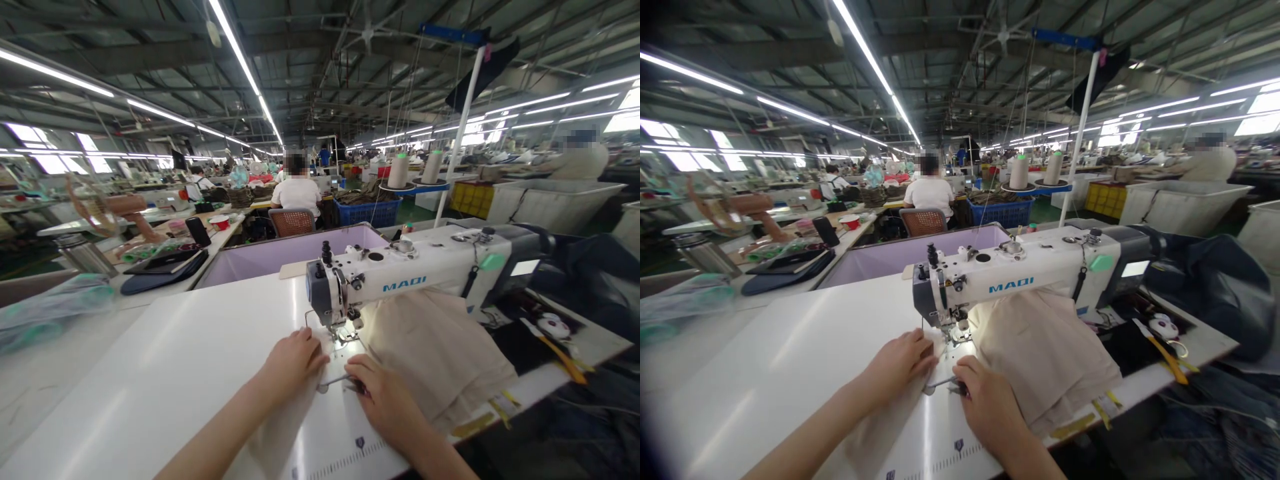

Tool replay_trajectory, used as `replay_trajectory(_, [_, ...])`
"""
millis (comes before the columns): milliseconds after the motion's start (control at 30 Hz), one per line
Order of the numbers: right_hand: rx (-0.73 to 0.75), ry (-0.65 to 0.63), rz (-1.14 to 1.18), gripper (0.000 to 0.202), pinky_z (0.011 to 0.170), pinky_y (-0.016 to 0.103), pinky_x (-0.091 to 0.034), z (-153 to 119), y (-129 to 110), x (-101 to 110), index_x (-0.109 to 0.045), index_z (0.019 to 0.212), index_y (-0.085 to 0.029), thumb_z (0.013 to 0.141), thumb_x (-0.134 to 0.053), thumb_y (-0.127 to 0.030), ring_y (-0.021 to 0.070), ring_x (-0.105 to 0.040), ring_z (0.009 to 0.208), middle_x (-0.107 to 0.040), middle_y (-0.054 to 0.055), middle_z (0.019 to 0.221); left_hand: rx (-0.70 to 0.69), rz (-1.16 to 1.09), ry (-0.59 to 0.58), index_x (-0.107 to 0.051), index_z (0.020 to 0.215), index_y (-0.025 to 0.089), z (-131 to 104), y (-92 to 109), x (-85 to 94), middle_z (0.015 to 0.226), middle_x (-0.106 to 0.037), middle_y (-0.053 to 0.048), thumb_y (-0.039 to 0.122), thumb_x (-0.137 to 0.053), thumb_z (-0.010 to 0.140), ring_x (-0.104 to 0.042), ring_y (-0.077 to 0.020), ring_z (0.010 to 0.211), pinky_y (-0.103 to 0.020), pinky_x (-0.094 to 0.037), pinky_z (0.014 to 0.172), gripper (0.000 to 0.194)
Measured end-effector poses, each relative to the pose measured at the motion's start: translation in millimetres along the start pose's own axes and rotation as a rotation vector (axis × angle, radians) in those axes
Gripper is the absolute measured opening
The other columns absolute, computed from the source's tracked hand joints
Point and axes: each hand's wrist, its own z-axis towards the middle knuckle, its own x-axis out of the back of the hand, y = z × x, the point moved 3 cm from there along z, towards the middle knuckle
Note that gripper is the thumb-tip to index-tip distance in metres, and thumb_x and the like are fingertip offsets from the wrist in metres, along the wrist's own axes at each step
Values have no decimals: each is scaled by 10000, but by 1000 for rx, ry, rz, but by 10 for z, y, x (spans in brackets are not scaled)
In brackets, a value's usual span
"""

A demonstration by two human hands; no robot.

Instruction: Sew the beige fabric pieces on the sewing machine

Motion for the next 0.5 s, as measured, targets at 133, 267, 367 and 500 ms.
replay_trajectory(133, [36,19,12,426,939,295,-483,11,-49,-32,-649,1147,-195,780,-476,-67,210,-640,1075,-666,68,1219,-34,-19,-46,-657,962,198,-188,205,-85,1010,-668,-71,237,-513,983,-657,-251,940,-373,-555,805,151])
replay_trajectory(267, [21,-51,-81,347,889,303,-491,26,-91,-92,-650,1136,-214,840,-499,-114,222,-658,1043,-665,50,1215,-138,-72,124,-560,1280,206,-253,298,-236,1316,-605,-104,164,-550,925,-554,-280,1237,-439,-492,1034,358])
replay_trajectory(367, [0,-90,-164,358,866,301,-490,22,-105,-105,-656,1139,-224,842,-495,-106,222,-667,1027,-651,42,1251,-176,-103,156,-521,1352,193,-243,285,-278,1373,-593,-111,175,-537,919,-543,-278,1274,-433,-481,1062,434])
replay_trajectory(500, [-23,-91,-230,381,839,292,-490,30,-107,-102,-654,1155,-240,836,-498,-103,212,-672,1000,-642,28,1276,-143,-84,116,-552,1338,190,-213,263,-234,1407,-590,-105,176,-544,892,-547,-298,1269,-458,-491,1019,447])
